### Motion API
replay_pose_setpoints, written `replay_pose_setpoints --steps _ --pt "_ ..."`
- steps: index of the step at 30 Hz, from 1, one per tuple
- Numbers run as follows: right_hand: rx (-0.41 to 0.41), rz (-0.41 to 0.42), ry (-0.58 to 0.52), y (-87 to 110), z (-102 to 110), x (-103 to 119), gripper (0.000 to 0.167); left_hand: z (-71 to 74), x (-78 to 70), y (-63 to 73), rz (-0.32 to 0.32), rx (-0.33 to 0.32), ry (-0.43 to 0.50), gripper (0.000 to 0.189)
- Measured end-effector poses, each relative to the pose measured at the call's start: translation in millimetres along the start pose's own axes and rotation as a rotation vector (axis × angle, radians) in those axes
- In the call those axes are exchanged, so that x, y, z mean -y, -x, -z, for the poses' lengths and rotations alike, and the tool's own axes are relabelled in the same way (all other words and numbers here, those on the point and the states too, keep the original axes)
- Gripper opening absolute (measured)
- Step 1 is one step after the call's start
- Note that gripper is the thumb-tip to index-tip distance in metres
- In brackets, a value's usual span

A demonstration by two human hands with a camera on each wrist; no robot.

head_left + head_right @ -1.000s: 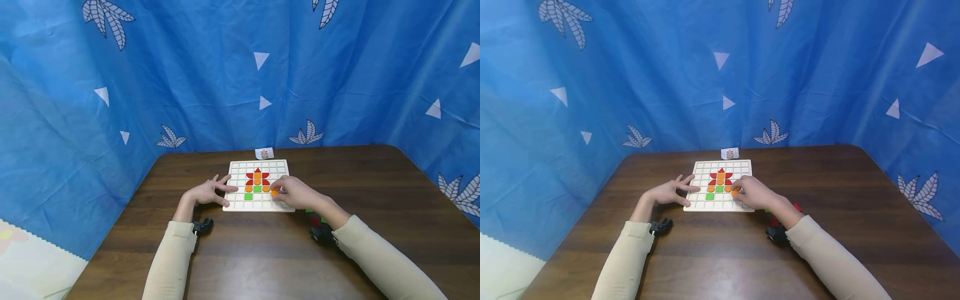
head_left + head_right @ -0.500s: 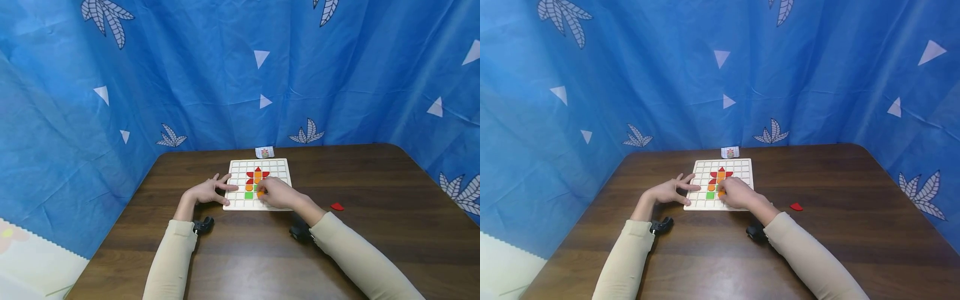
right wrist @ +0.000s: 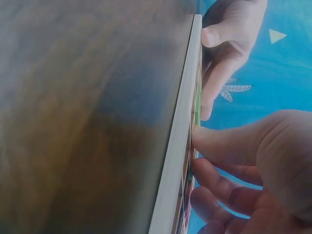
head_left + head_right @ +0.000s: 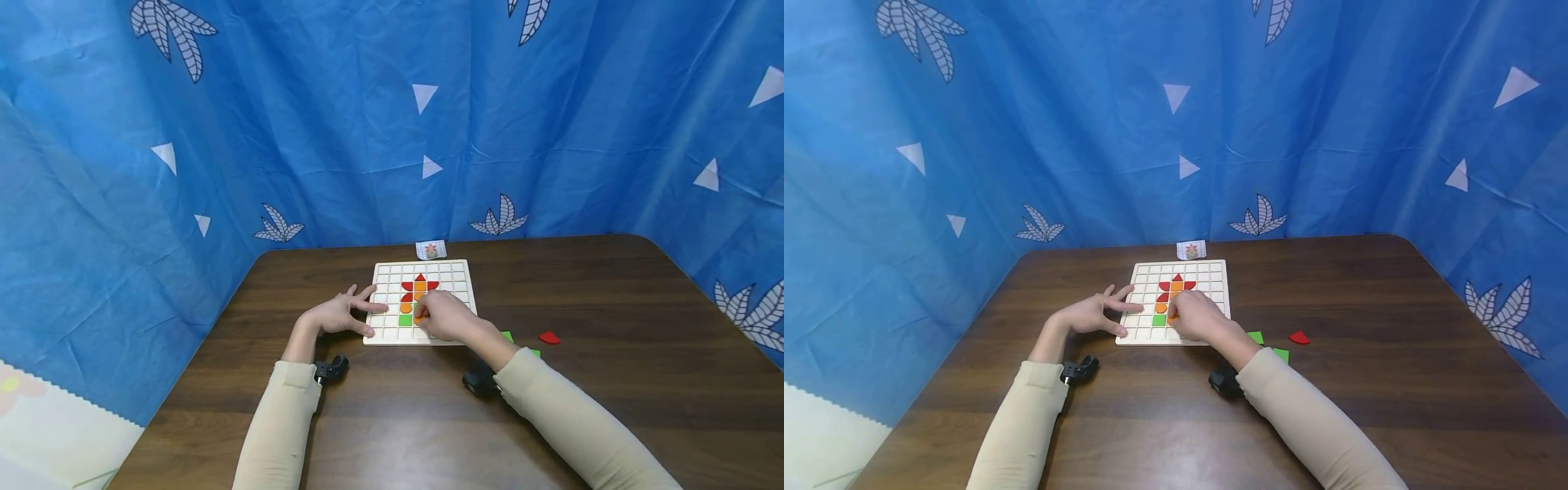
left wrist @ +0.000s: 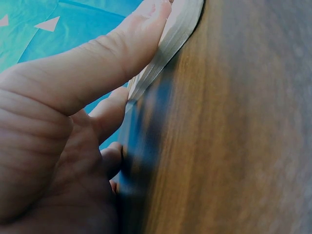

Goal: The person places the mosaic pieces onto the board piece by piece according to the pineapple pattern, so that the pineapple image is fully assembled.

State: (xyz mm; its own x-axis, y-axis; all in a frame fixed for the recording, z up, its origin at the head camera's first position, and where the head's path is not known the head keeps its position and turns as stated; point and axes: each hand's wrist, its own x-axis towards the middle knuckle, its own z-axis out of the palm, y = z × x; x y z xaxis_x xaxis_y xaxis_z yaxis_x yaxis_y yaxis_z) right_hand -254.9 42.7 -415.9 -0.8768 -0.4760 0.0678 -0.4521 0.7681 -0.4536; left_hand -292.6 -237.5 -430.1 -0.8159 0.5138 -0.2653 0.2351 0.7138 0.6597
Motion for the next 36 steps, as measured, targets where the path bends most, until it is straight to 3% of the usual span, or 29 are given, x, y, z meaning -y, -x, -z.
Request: replay_pose_setpoints --steps 11,22,36 --pt "0.016 0.105 -0.036 16.7 7 -18 0.016 -3.0 -1.6 -0.1 -0.001 0.006 -0.01 0.06" --pt "0.087 0.058 -0.117 47.2 25 -34 0.017 -3.6 0.1 0.2 0.0 -0.005 0.013 0.059" --pt "0.084 0.029 -0.135 86.9 55 -70 0.018 -0.2 -1.7 1.5 -0.004 -0.01 0.015 0.06"
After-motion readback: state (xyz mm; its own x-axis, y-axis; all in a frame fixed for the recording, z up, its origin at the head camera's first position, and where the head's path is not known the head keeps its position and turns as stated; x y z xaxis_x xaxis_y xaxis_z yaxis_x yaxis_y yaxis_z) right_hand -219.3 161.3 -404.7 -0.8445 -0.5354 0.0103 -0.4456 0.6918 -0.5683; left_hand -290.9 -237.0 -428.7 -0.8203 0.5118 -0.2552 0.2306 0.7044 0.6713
